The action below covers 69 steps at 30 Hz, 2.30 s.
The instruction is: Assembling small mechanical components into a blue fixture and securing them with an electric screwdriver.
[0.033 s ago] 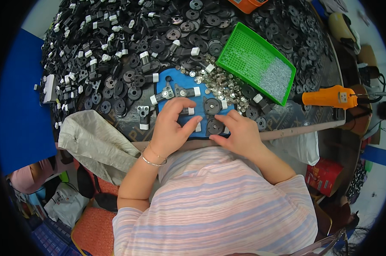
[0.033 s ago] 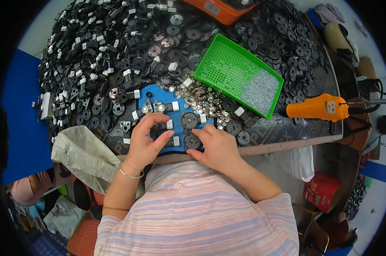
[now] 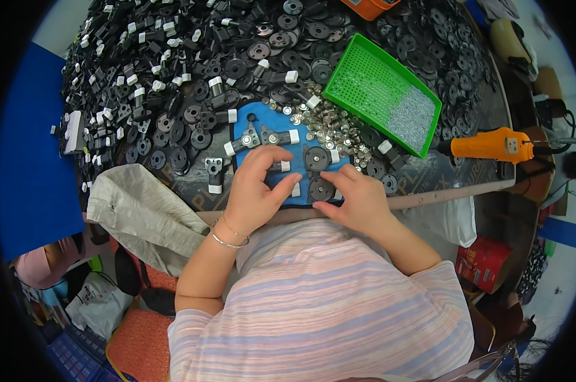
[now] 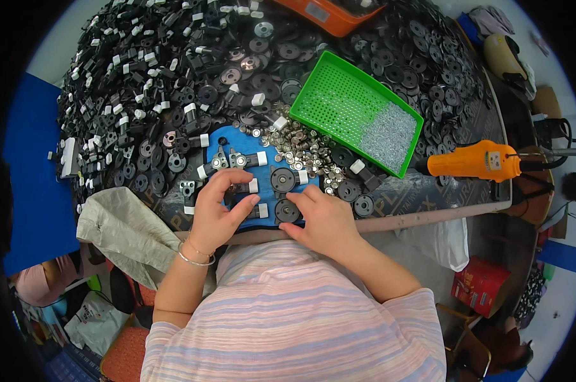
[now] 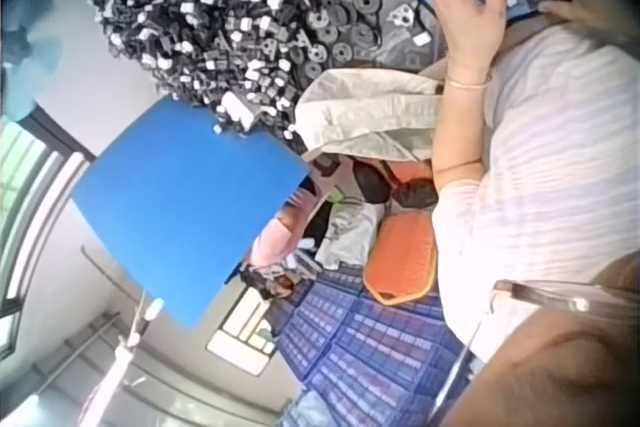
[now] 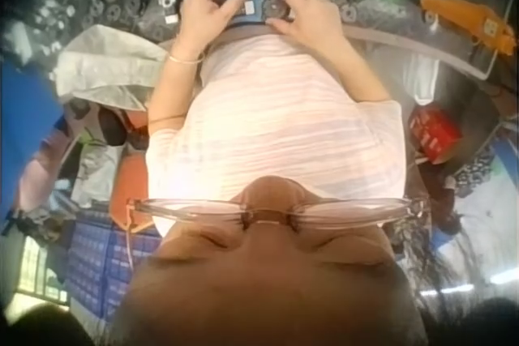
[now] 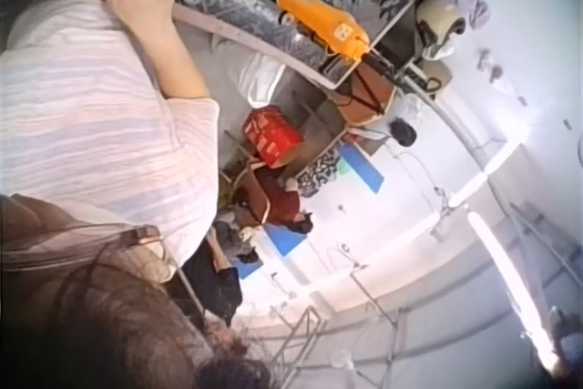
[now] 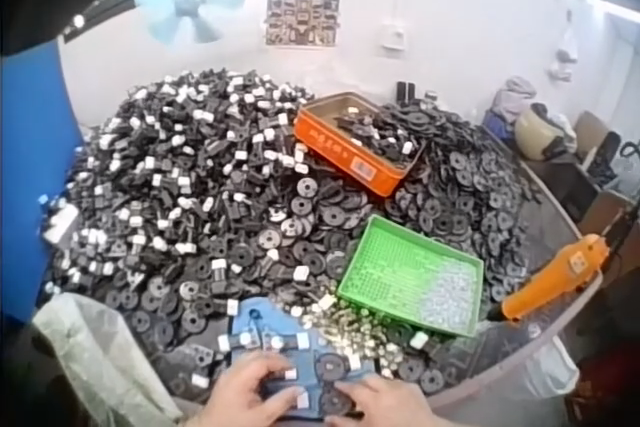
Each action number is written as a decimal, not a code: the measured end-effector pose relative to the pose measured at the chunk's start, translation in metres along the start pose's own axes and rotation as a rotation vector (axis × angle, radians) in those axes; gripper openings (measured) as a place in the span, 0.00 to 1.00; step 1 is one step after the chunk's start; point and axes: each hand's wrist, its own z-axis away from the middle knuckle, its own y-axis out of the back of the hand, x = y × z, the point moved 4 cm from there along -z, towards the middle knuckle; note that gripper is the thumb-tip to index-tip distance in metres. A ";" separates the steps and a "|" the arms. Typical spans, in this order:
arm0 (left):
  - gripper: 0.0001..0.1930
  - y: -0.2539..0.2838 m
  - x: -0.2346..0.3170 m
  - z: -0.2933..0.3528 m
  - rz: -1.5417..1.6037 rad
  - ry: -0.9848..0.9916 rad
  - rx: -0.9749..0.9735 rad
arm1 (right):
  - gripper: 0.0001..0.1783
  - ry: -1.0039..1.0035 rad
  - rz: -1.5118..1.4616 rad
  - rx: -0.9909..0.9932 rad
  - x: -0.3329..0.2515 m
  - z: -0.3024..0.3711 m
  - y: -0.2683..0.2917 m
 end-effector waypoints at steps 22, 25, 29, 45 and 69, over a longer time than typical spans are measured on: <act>0.14 0.005 0.000 0.003 0.020 -0.009 0.063 | 0.26 -0.290 0.241 0.003 0.068 0.020 0.041; 0.14 0.005 0.003 0.003 0.009 -0.030 0.056 | 0.27 -0.390 0.271 0.020 0.069 0.019 0.037; 0.13 0.016 0.001 0.007 -0.026 -0.020 0.088 | 0.26 -0.463 0.254 -0.023 0.069 0.016 0.041; 0.13 0.058 -0.019 0.030 -0.133 0.008 0.317 | 0.31 0.301 -0.107 -0.383 -0.021 -0.130 -0.016; 0.12 0.062 -0.024 0.030 -0.120 0.012 0.332 | 0.28 0.252 0.055 -0.366 -0.028 -0.129 -0.016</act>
